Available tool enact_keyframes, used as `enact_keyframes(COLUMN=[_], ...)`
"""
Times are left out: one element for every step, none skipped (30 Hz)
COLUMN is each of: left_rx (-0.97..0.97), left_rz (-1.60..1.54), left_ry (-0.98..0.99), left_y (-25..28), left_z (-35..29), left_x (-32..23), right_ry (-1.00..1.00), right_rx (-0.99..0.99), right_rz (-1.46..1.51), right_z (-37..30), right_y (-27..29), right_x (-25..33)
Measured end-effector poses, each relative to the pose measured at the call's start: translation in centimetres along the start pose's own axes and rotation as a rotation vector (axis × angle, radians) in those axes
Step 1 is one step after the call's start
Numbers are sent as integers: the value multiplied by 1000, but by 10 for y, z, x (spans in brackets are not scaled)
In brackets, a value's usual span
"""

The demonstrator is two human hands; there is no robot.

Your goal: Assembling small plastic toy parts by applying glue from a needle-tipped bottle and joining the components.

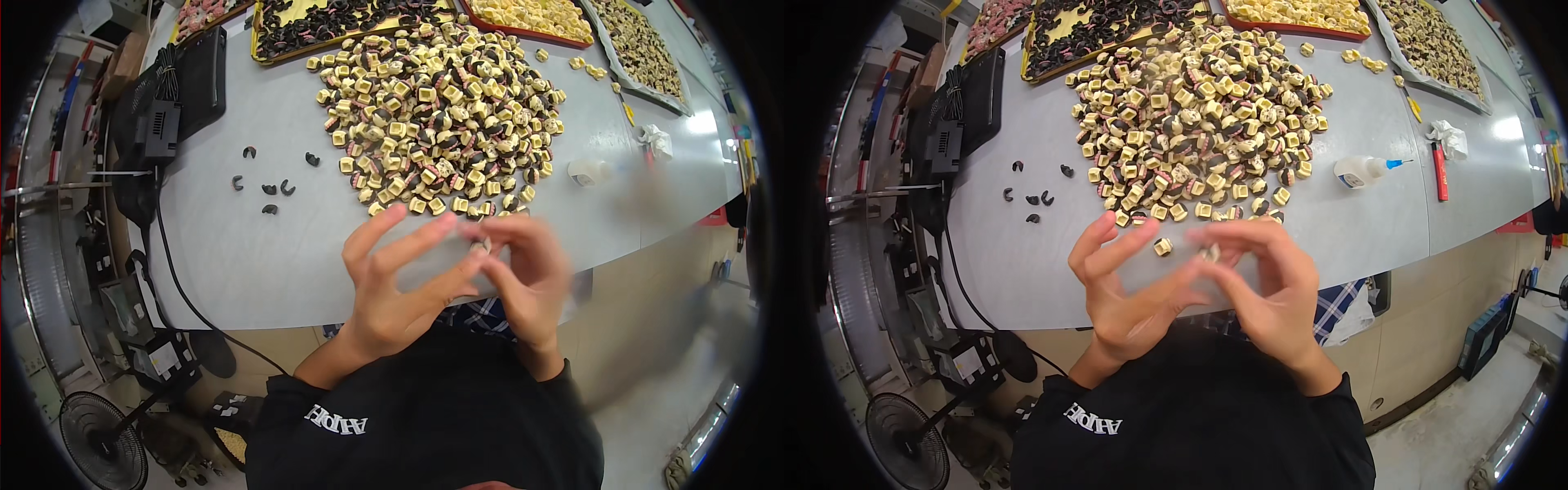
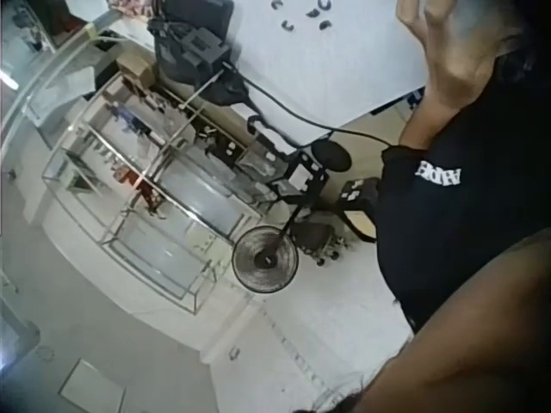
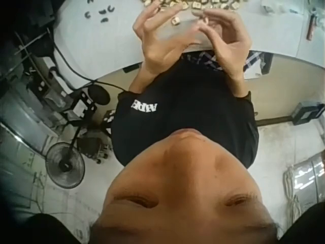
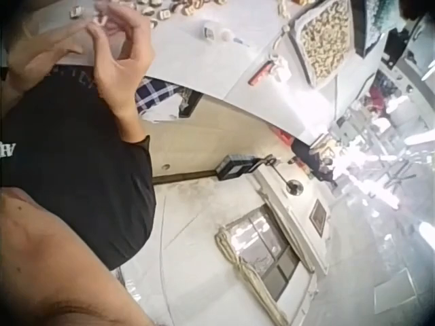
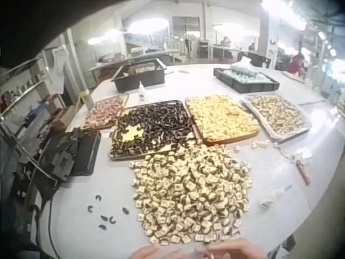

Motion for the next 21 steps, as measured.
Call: enact_keyframes(left_rx=[-3,-23,-45,-102,-158,-158,-183,-210,-242,-253,-254,-251,-251,-259,-268,-276,-283,-285,-296,-295,-294], left_rz=[1,85,171,244,331,347,388,431,475,506,478,445,409,430,408,383,353,349,345,327,303], left_ry=[-4,38,81,121,166,171,286,401,516,521,523,523,524,528,554,577,600,596,620,634,646], left_y=[5,12,20,33,45,50,62,74,85,90,90,87,88,92,92,91,89,88,89,87,86], left_z=[1,-1,-2,-4,-10,-13,-12,-12,-14,-14,-14,-14,-16,-19,-20,-21,-21,-21,-23,-22,-21], left_x=[0,4,10,20,33,41,52,62,71,74,78,81,83,83,85,87,89,88,87,88,89], right_ry=[5,68,133,198,199,227,257,287,271,254,250,241,241,221,202,203,187,172,159,166,155], right_rx=[0,-58,-115,-170,-162,-253,-341,-428,-542,-653,-747,-845,-831,-883,-942,-940,-944,-951,-960,-982,-976], right_rz=[0,-178,-355,-531,-519,-556,-581,-602,-563,-523,-542,-563,-541,-522,-515,-510,-480,-453,-430,-445,-418], right_z=[4,7,10,11,10,6,4,1,-8,-18,-25,-31,-30,-32,-34,-34,-35,-36,-38,-41,-42], right_y=[0,5,9,11,9,14,18,23,36,50,63,77,83,92,102,106,112,117,122,125,124], right_x=[0,2,6,10,7,7,11,15,11,4,1,-2,-6,-10,-13,-16,-20,-24,-26,-24,-23])
Point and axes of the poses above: each hand's wrist, its own z-axis towards the middle knuckle, its own y-axis out of the back of the hand, x = y × z, the point moved 7 cm from there along z, towards the middle knuckle, and after that the axes turned 8 degrees about -z, right-handed, at the moved point
